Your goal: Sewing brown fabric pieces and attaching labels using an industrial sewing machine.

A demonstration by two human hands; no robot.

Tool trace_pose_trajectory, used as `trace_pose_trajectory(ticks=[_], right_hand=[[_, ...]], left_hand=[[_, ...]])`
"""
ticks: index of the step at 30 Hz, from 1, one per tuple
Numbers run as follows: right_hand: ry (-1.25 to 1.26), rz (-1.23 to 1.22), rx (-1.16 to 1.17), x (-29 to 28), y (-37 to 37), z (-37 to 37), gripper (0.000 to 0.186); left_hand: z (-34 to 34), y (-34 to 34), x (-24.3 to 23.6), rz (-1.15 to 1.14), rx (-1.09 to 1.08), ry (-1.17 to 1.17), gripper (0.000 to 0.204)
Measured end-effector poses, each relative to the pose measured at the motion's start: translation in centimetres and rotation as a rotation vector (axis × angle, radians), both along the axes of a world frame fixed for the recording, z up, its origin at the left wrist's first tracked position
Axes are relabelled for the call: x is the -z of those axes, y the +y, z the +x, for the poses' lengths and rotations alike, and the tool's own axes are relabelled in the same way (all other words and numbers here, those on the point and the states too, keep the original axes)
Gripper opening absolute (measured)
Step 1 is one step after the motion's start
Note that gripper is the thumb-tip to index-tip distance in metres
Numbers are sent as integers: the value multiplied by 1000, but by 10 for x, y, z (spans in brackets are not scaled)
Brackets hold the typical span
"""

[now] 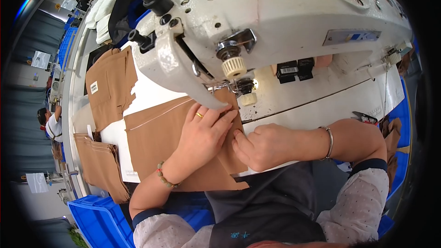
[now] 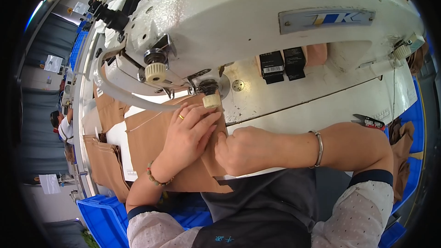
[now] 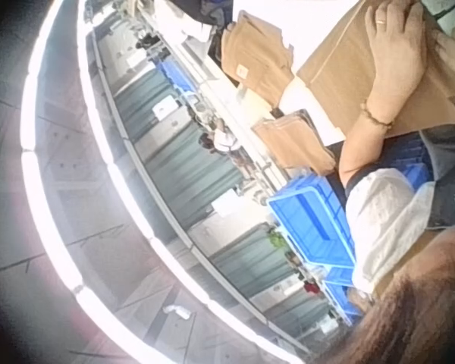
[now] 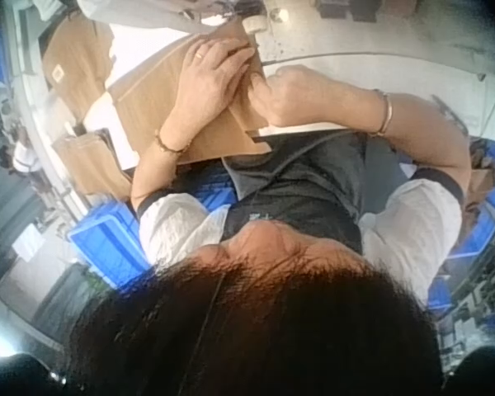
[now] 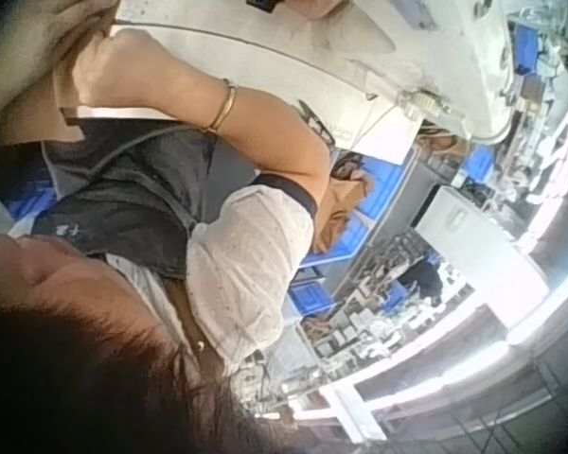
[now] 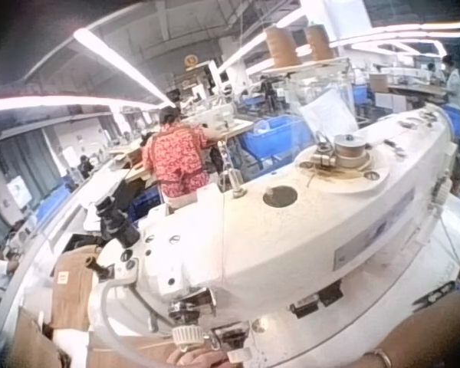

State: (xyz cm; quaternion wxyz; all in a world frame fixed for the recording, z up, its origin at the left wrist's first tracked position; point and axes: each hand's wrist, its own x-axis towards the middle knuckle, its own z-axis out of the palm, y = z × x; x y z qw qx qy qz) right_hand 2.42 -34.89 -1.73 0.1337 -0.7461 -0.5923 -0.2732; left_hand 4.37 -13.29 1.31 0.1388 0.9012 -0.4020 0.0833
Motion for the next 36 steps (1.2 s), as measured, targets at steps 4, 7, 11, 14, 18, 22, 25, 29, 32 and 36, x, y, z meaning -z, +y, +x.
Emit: trace_pose_trajectory(ticks=[4, 7, 11, 14, 18, 22, 25, 29, 32, 36], right_hand=[[-3, 35, 11, 3, 1, -1, 26], [2, -61, 59, 5, 0, -2, 30], [-17, -2, 68, 5, 0, 0, 27], [-34, -49, 123, 9, -1, 4, 29], [-9, 72, 122, 11, 3, 15, 21], [43, -18, 156, 8, 0, 19, 27], [49, -14, 182, 8, -2, 19, 27], [-22, -39, 181, 9, -3, 16, 24], [-31, -72, 117, 2, -4, 10, 20], [-28, -67, 55, 2, -3, 7, 15]], left_hand=[[-5, 2, 6, -33, -30, 30, 33], [-4, 3, 12, -53, 1, -31, 35], [-1, 5, 14, -70, 5, -42, 36], [7, 4, 16, -81, 4, -64, 35], [22, 6, 18, -115, 32, -78, 27], [29, 6, 13, -146, 32, -86, 21], [32, 17, 10, -177, 28, -52, 23], [30, 85, -8, -213, -574, -62, 30], [31, 163, -8, 3, -698, -97, 29], [37, 203, -16, -191, -863, 440, 23]])
